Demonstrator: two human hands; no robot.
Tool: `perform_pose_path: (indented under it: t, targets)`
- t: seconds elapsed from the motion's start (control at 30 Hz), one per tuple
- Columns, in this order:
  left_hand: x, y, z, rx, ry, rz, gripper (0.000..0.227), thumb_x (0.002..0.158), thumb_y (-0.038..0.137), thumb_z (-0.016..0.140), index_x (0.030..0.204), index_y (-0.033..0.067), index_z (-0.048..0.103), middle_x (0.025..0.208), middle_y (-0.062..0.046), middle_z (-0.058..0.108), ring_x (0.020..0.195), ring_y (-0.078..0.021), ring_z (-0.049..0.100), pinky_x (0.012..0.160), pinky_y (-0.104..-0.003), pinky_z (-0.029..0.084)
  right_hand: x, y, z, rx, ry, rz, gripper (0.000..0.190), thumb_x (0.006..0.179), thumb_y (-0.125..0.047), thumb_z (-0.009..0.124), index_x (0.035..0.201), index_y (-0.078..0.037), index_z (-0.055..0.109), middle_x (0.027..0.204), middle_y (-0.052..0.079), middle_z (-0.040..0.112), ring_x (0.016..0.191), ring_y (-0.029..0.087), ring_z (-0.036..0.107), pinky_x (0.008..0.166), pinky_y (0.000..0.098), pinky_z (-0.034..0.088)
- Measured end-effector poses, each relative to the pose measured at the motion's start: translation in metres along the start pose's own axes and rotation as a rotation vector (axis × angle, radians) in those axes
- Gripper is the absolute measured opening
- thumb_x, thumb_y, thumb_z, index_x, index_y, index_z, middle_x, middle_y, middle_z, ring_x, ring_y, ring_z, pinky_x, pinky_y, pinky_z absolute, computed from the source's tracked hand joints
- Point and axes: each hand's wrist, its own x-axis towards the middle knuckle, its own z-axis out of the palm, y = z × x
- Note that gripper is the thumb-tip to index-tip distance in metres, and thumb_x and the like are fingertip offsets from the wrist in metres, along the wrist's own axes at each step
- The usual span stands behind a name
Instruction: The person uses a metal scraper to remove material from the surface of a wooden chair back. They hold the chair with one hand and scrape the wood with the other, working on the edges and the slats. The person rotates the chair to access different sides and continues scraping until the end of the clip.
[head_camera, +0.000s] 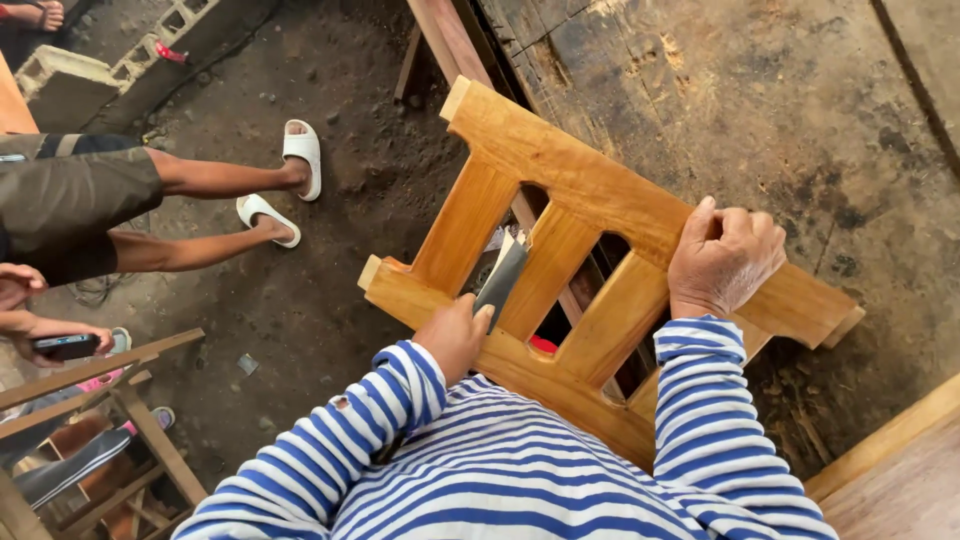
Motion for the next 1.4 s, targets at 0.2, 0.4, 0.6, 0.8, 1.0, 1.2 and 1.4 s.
perform_pose_path:
  t: [0.2, 0.4, 0.6, 0.8, 1.0, 1.2, 1.4]
  targets:
    - [-0.005, -0.016, 0.024, 0.064, 0.07, 0.087, 0.042, 0.106, 0.046, 0.036, 0.107, 0.0075, 0.053, 0.097, -0.026, 0.064, 0.085, -0.051, 0.063, 0.073, -0.062, 0.045, 0.002, 0.0, -0.004, -0.04, -0.045, -0.04, 0.031, 0.101, -0.02, 0.074, 0.076, -0.008, 0.06, 0.084, 0.013, 0.058, 0.084, 0.038, 0.053, 0.071, 0.0501, 0.04]
    - [0.004, 0.007, 0.012, -0.043, 0.143, 0.218, 0.039, 0.105, 0.047, 0.037, 0.099, 0.0099, 0.047, 0.084, -0.029, 0.066, 0.081, -0.0574, 0.059, 0.065, -0.064, 0.039, -0.001, 0.004, 0.001, -0.073, -0.018, -0.074, 0.031, 0.099, -0.02, 0.074, 0.076, -0.007, 0.058, 0.084, 0.016, 0.058, 0.084, 0.04, 0.054, 0.069, 0.0516, 0.04]
    - [0.035, 0.029, -0.015, 0.006, 0.258, 0.245, 0.041, 0.104, 0.049, 0.035, 0.109, 0.0105, 0.048, 0.089, -0.029, 0.069, 0.086, -0.0565, 0.063, 0.069, -0.067, 0.042, -0.002, 0.007, 0.004, -0.085, -0.005, -0.078, 0.032, 0.099, -0.018, 0.077, 0.076, -0.007, 0.057, 0.084, 0.015, 0.058, 0.084, 0.039, 0.054, 0.066, 0.0525, 0.04]
    - [0.038, 0.023, 0.012, 0.121, 0.192, 0.154, 0.037, 0.106, 0.049, 0.036, 0.104, 0.0126, 0.044, 0.091, -0.021, 0.072, 0.083, -0.0518, 0.067, 0.069, -0.065, 0.048, -0.004, 0.011, 0.01, -0.084, 0.036, -0.099, 0.032, 0.097, -0.016, 0.077, 0.074, -0.007, 0.056, 0.085, 0.015, 0.06, 0.083, 0.039, 0.054, 0.063, 0.0518, 0.039]
    - [-0.034, -0.02, 0.049, 0.125, 0.078, 0.077, 0.036, 0.107, 0.048, 0.035, 0.108, 0.013, 0.045, 0.085, -0.022, 0.071, 0.078, -0.0497, 0.068, 0.066, -0.063, 0.049, -0.003, 0.011, 0.007, -0.077, 0.061, -0.101, 0.03, 0.096, -0.016, 0.076, 0.074, -0.007, 0.057, 0.084, 0.016, 0.06, 0.082, 0.04, 0.054, 0.062, 0.0521, 0.038]
    - [-0.039, -0.03, 0.032, 0.047, 0.126, 0.066, 0.042, 0.105, 0.047, 0.032, 0.122, 0.0121, 0.048, 0.084, -0.024, 0.071, 0.075, -0.0506, 0.067, 0.063, -0.063, 0.048, -0.004, 0.014, 0.012, -0.066, 0.079, -0.11, 0.029, 0.094, -0.014, 0.074, 0.073, -0.006, 0.057, 0.083, 0.016, 0.061, 0.08, 0.04, 0.055, 0.062, 0.0519, 0.038]
    - [0.013, 0.023, 0.023, -0.068, 0.141, 0.105, 0.038, 0.105, 0.047, 0.034, 0.105, 0.0102, 0.046, 0.097, -0.03, 0.069, 0.092, -0.057, 0.062, 0.075, -0.067, 0.042, -0.005, 0.016, 0.013, -0.053, 0.088, -0.137, 0.03, 0.095, -0.014, 0.075, 0.073, -0.005, 0.057, 0.083, 0.017, 0.061, 0.079, 0.04, 0.055, 0.062, 0.0519, 0.038]
